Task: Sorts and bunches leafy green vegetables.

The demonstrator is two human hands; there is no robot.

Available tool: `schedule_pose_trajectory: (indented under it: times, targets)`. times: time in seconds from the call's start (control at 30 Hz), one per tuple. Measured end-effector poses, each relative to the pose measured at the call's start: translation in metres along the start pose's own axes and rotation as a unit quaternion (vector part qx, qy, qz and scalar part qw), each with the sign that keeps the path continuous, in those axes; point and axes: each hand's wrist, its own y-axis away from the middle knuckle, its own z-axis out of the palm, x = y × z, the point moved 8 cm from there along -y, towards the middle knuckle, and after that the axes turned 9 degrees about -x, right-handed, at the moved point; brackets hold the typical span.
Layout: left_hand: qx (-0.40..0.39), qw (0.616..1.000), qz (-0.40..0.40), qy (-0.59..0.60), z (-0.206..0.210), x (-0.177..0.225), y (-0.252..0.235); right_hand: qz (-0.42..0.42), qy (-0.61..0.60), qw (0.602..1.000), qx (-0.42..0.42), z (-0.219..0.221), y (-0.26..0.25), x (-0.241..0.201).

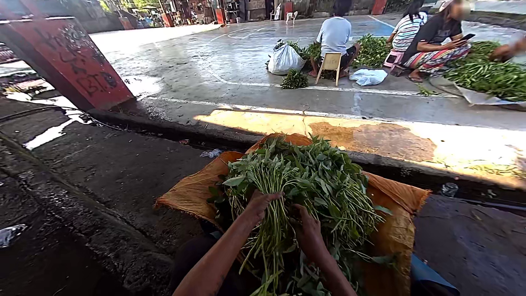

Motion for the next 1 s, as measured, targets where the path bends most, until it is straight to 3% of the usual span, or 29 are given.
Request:
schedule_pose_trajectory:
  times: [0.2, 0.27, 0.37, 0.43, 0.53, 0.6, 0.63, 0.7, 0.73, 0.77, 0.8, 0.87, 0.93, 1.0]
  targets:
    - [0.024, 1.000, 0.004, 0.007, -0.017, 0.012, 0.002, 0.039, -0.067, 0.980, -0.181, 0.030, -0.010, 0.010]
    - [0.035, 0.999, 0.007, 0.008, -0.020, 0.014, 0.004, 0.042, -0.116, 0.977, -0.171, 0.037, -0.002, 0.024]
    - [0.055, 0.998, 0.006, 0.012, -0.024, 0.015, 0.006, 0.048, -0.169, 0.981, -0.085, 0.036, 0.009, 0.048]
    - [0.052, 0.999, 0.001, 0.010, -0.024, 0.014, 0.005, 0.059, -0.099, 0.992, -0.053, 0.034, 0.015, 0.055]
    - [0.031, 0.999, -0.011, 0.021, -0.020, 0.005, 0.001, 0.132, 0.071, 0.982, -0.116, 0.045, 0.020, 0.050]
    - [0.016, 0.999, -0.017, 0.035, -0.014, 0.001, 0.001, 0.172, 0.035, 0.983, -0.045, 0.039, 0.019, 0.057]
    - [0.019, 0.999, -0.019, 0.045, -0.014, 0.001, 0.003, 0.183, -0.074, 0.979, 0.043, 0.029, 0.020, 0.067]
    - [0.049, 0.995, -0.021, 0.082, -0.021, 0.005, 0.004, 0.206, -0.349, 0.886, 0.225, 0.013, 0.026, 0.095]
    - [0.061, 0.993, -0.019, 0.098, -0.027, 0.008, 0.005, 0.202, -0.425, 0.835, 0.284, 0.005, 0.028, 0.105]
    - [0.064, 0.992, -0.014, 0.108, -0.032, 0.012, 0.005, 0.187, -0.426, 0.830, 0.309, -0.006, 0.028, 0.110]
    - [0.061, 0.992, -0.010, 0.112, -0.035, 0.015, 0.004, 0.164, -0.364, 0.871, 0.287, -0.015, 0.024, 0.109]
    - [0.043, 0.992, -0.009, 0.116, -0.034, 0.016, 0.004, 0.129, -0.154, 0.967, 0.155, -0.021, 0.007, 0.099]
    - [0.021, 0.992, 0.000, 0.123, -0.031, 0.018, 0.005, 0.144, 0.002, 0.989, 0.038, -0.013, -0.010, 0.094]
    - [0.007, 0.989, 0.038, 0.140, -0.035, 0.028, 0.007, 0.150, 0.011, 0.988, 0.041, -0.020, -0.018, 0.108]
